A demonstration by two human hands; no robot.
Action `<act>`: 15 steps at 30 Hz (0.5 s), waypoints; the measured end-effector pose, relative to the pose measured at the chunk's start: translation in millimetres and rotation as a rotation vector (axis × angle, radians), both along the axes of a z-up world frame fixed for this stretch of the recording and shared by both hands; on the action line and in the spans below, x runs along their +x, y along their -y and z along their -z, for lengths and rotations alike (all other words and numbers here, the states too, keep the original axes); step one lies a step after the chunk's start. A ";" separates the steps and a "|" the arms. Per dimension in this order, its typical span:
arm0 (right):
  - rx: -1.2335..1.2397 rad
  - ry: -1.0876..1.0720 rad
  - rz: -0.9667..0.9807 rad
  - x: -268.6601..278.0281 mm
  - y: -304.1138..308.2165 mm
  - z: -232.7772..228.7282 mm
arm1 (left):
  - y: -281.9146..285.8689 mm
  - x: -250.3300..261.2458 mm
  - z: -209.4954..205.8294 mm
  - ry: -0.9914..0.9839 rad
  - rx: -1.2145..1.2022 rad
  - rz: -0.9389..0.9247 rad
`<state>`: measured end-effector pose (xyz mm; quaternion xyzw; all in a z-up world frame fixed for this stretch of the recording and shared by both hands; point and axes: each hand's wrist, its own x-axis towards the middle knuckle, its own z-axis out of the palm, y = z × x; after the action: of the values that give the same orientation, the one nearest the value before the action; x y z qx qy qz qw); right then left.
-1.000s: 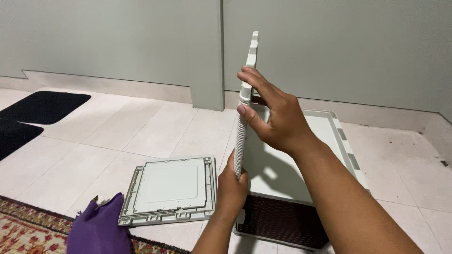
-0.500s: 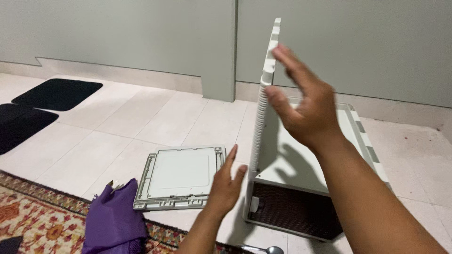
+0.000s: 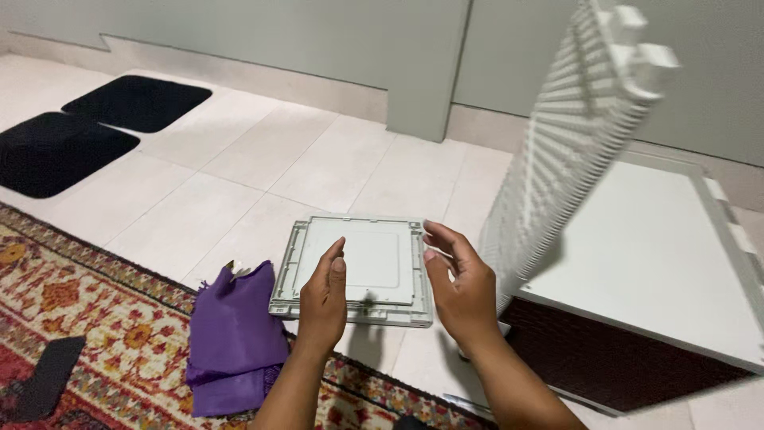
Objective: The person assembles a modular plastic storage cabinet by hand. They attach side panels, a back panel, a top lid, and a front door to a base unit, snapping each piece into place to form a complete cabinet.
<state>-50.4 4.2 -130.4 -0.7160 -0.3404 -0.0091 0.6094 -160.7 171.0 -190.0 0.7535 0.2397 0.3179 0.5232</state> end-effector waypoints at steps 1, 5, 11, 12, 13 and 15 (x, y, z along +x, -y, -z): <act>-0.022 -0.077 0.018 7.7 -11.2 16.1 | -8.2 -3.1 4.7 -0.134 -0.066 -0.033; -0.056 -0.260 0.081 39.7 -44.3 82.8 | -44.1 -7.9 34.1 -0.429 -0.222 -0.135; -0.303 -0.534 0.237 83.6 -69.0 168.9 | -103.6 0.4 101.6 -0.116 0.068 -0.201; -0.316 -0.519 0.238 90.4 -70.9 182.2 | -110.2 1.6 113.9 -0.100 0.115 -0.219; -0.332 -0.500 0.243 95.7 -71.9 192.4 | -115.8 2.4 124.2 -0.127 0.082 -0.230; -0.394 -0.482 0.253 102.9 -75.2 207.2 | -126.9 3.8 140.8 -0.181 0.015 -0.250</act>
<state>52.5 79.3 -337.6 -0.8381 -0.0900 0.1508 0.5164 -156.9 297.9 -330.8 0.7473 0.3756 0.3130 0.4500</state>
